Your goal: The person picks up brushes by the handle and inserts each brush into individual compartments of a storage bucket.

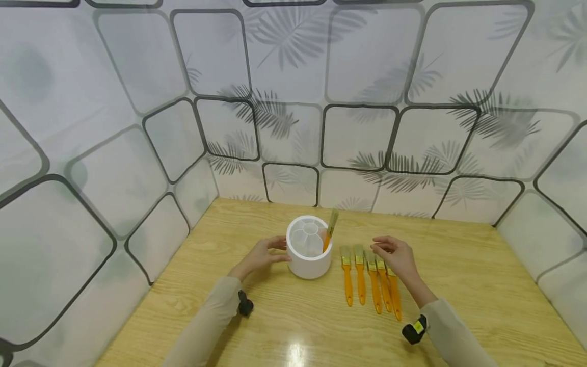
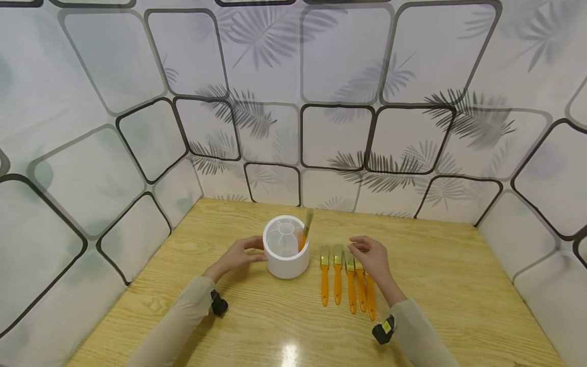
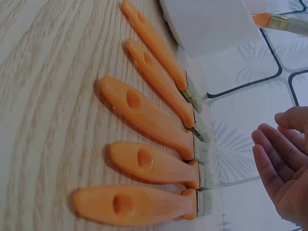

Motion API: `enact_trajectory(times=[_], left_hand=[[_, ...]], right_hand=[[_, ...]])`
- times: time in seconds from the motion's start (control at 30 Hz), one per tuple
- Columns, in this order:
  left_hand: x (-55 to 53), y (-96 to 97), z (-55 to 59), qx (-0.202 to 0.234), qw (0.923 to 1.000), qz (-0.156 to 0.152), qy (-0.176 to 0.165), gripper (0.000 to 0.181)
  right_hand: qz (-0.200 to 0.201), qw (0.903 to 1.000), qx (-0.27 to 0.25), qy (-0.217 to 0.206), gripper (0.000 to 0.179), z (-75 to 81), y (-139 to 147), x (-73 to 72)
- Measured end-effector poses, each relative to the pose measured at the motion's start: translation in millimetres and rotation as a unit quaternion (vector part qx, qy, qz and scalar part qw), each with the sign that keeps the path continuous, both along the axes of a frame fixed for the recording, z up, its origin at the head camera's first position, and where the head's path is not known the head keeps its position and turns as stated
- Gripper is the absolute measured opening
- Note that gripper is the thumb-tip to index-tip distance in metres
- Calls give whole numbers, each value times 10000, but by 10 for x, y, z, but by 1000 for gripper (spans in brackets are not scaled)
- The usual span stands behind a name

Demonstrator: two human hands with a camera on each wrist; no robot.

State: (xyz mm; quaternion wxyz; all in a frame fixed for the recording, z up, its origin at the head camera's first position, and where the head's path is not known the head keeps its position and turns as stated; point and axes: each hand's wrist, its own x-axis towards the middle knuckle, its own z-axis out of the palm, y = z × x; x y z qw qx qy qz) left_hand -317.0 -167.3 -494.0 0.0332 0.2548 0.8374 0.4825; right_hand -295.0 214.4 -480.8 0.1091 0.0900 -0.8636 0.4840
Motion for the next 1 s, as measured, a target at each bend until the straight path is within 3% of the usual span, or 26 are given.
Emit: enact_trajectory(times=[0.07, 0.2, 0.47, 0.57, 0.7, 0.8, 1.0], left_hand=[[-54, -7, -82, -30, 9999, 87, 71, 62], [-72, -18, -120, -73, 9997, 139, 174, 62], [-81, -40, -137, -70, 9996, 185, 190, 61], [-35, -32, -46, -51, 9999, 102, 124, 58], [-41, -41, -34, -52, 9999, 70, 122, 58], [-102, -59, -120, -62, 9997, 155, 149, 59], [-92, -43, -122, -39, 9996, 274, 80, 54]], right_hand=[[-33, 10000, 47, 31, 27, -5, 13, 0], [-73, 9998, 153, 143, 27, -7, 36, 16], [-182, 9991, 322, 206, 26, -20, 82, 26], [-206, 9991, 334, 189, 27, -21, 107, 15], [-236, 9991, 336, 145, 27, -15, 128, 22], [-267, 9990, 335, 135, 27, -9, 138, 32], [-321, 9988, 372, 83, 28, -32, 168, 38]])
